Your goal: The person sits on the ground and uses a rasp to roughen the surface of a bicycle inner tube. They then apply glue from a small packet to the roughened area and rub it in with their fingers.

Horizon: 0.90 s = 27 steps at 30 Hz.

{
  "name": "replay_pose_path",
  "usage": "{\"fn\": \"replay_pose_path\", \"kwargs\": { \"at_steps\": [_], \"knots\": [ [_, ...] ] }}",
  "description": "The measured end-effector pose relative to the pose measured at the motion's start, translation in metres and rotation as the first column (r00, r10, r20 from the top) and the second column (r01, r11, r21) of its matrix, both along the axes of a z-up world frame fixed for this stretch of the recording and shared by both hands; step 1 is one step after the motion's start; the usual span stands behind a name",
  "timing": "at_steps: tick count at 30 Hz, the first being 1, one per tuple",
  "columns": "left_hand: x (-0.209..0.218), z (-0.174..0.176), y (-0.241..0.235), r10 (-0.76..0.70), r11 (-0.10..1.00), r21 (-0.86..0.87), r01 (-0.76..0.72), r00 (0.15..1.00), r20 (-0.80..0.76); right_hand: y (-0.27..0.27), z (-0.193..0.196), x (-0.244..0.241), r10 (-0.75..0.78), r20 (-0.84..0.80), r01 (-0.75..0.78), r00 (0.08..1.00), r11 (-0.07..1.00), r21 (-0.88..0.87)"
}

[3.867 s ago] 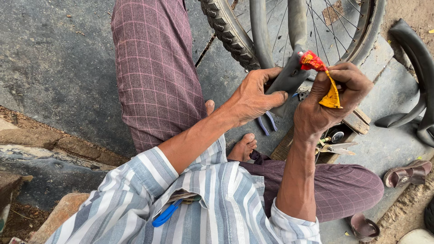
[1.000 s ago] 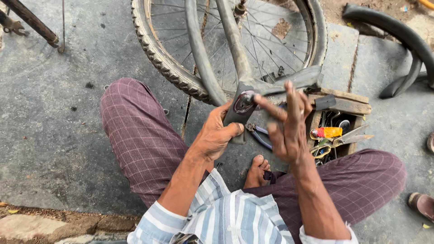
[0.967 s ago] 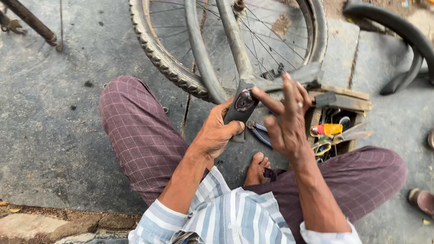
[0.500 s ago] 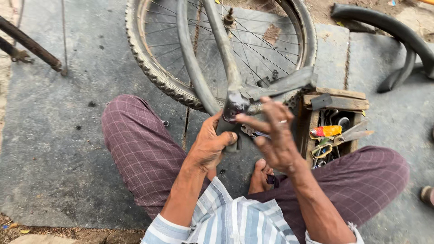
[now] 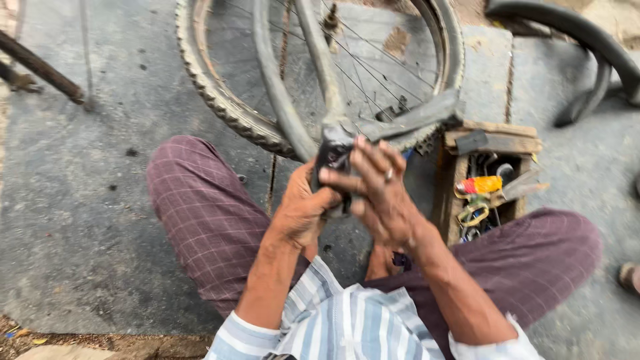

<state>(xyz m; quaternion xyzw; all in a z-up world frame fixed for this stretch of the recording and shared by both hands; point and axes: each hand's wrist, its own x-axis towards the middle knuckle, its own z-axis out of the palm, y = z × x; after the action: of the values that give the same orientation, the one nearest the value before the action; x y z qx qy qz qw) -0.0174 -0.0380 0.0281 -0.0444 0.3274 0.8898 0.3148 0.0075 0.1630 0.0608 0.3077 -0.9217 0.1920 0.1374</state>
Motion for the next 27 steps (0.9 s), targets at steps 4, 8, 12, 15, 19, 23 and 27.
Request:
{"fn": "replay_pose_path", "kwargs": {
  "at_steps": [4, 8, 12, 15, 19, 23, 27],
  "knots": [
    [0.003, 0.004, -0.006, -0.046, 0.999, 0.031, 0.045, 0.998, 0.049, -0.007, -0.003, -0.002, -0.087, 0.142, 0.112, 0.986, 0.976, -0.187],
    [0.002, 0.005, -0.002, -0.048, 0.998, 0.033, 0.048, 0.999, -0.002, -0.004, 0.005, 0.003, -0.051, 0.116, 0.073, 0.992, 0.977, -0.198],
    [0.004, 0.0, -0.004, -0.03, 0.999, -0.031, 0.031, 0.999, 0.03, -0.01, 0.002, 0.008, -0.123, 0.177, 0.16, 0.976, 0.964, -0.215],
    [0.002, -0.002, 0.0, -0.056, 0.993, 0.106, 0.057, 0.998, -0.013, -0.006, 0.001, 0.005, -0.031, 0.122, 0.053, 0.992, 0.982, -0.179],
    [0.007, 0.0, -0.002, -0.029, 0.999, 0.024, 0.027, 0.998, 0.05, -0.011, -0.003, 0.009, -0.174, 0.115, 0.187, 0.978, 0.976, -0.112],
    [0.002, 0.001, -0.001, -0.034, 0.998, 0.053, 0.033, 0.999, 0.028, -0.018, 0.002, -0.002, -0.042, 0.104, 0.058, 0.994, 0.986, -0.154],
    [0.007, -0.004, 0.001, -0.043, 0.999, 0.03, 0.042, 0.999, 0.016, -0.021, 0.008, 0.005, -0.199, 0.073, 0.203, 0.977, 0.978, -0.045]
  ]
}}
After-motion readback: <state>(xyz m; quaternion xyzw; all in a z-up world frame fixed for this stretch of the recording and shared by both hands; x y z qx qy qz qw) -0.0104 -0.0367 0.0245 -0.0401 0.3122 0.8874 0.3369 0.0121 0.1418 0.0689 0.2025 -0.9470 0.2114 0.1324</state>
